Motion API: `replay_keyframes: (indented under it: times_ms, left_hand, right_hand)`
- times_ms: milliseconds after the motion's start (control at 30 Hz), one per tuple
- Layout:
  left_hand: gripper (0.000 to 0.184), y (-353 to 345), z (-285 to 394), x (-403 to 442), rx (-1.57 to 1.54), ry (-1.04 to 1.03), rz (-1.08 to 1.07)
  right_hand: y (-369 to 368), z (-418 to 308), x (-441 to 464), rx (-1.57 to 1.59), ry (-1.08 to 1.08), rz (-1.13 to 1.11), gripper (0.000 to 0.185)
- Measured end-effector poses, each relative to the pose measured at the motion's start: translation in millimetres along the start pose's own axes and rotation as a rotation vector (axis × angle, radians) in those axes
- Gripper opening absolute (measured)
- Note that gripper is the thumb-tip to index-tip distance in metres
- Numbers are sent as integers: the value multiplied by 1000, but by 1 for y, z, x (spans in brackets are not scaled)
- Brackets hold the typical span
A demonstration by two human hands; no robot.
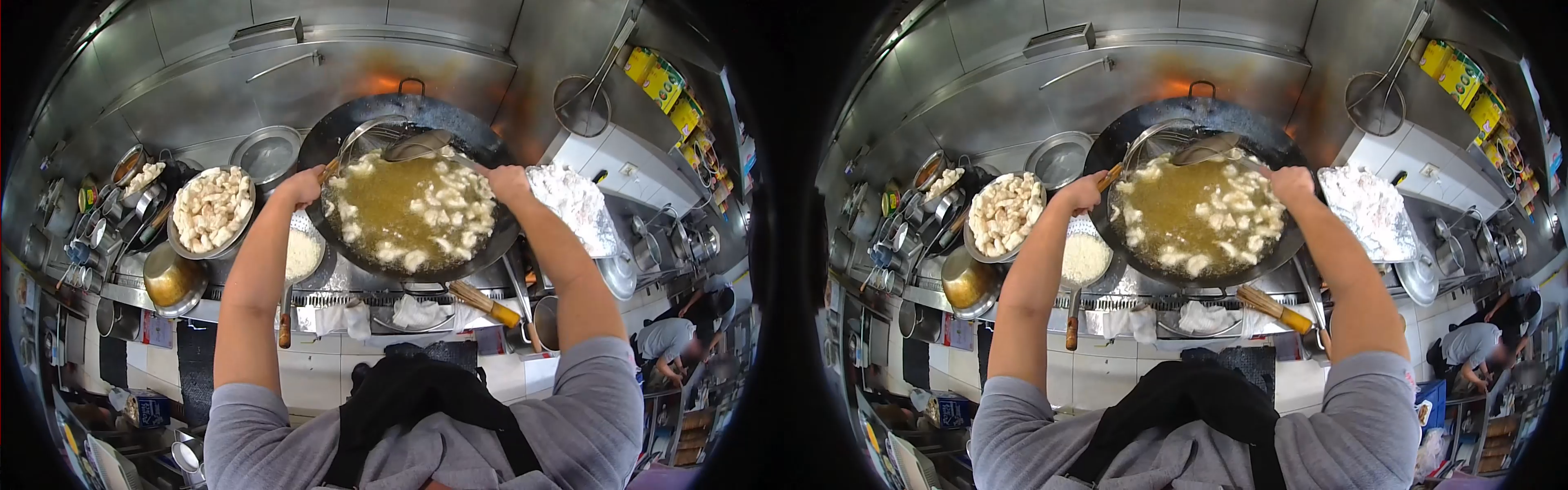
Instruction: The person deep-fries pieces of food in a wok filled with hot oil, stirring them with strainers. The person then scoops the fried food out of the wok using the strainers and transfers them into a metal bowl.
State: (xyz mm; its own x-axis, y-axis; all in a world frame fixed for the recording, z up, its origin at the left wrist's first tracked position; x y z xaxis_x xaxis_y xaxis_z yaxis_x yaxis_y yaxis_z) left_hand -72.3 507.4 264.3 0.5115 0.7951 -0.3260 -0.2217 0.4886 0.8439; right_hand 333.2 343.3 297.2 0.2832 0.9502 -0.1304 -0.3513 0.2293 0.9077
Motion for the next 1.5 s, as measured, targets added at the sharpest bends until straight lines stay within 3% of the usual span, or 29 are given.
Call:
replay_keyframes:
  times_ms: [300, 667, 767, 1000, 1067, 1200, 1400, 1433, 1467, 1500]
  left_hand:
    - [81, -10, -41, -13, -250, 59, -303]
    - [71, -62, 40, -89, -424, 159, -461]
    - [74, -74, 63, -98, -513, 145, -482]
    - [82, -40, 134, -152, -266, 176, -135]
    - [83, -29, 138, -159, -227, 148, -76]
    - [81, -8, 140, -167, -200, 224, -24]
    - [78, -9, 116, -175, -42, 358, 113]
    - [79, -13, 110, -175, 20, 378, 81]
    - [79, -20, 103, -176, 10, 374, 78]
    - [79, -32, 93, -176, -66, 369, 42]
  right_hand:
    - [17, 51, -49, 6, -80, -106, 56]
    - [38, 119, -111, 6, 17, -232, 73]
    - [19, 162, -113, 174, 97, -205, 74]
    - [-21, 251, -83, 537, 255, -120, 69]
    - [-34, 253, -67, 572, 294, 42, 67]
    - [-60, 244, -47, 680, 281, 131, 66]
    - [-77, 227, -42, 683, 117, -2, 68]
    - [-73, 222, -50, 653, 270, 116, 66]
    - [-68, 224, -54, 643, 269, 112, 66]
    - [-68, 229, -61, 760, 173, -126, 65]
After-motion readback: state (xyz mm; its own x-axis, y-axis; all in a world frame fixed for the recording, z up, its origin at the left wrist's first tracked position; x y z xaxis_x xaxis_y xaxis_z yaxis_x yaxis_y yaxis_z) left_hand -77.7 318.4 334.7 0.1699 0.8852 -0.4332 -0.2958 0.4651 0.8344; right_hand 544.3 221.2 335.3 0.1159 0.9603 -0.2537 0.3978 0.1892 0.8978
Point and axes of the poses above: each hand's wrist, its own x-axis towards the middle knuckle, its own y-axis out of the back of the hand, z = x × y, the point moved 2 cm from there along x, towards the middle knuckle, and after that the axes turned 10 degrees about x, right-handed, at the moved point
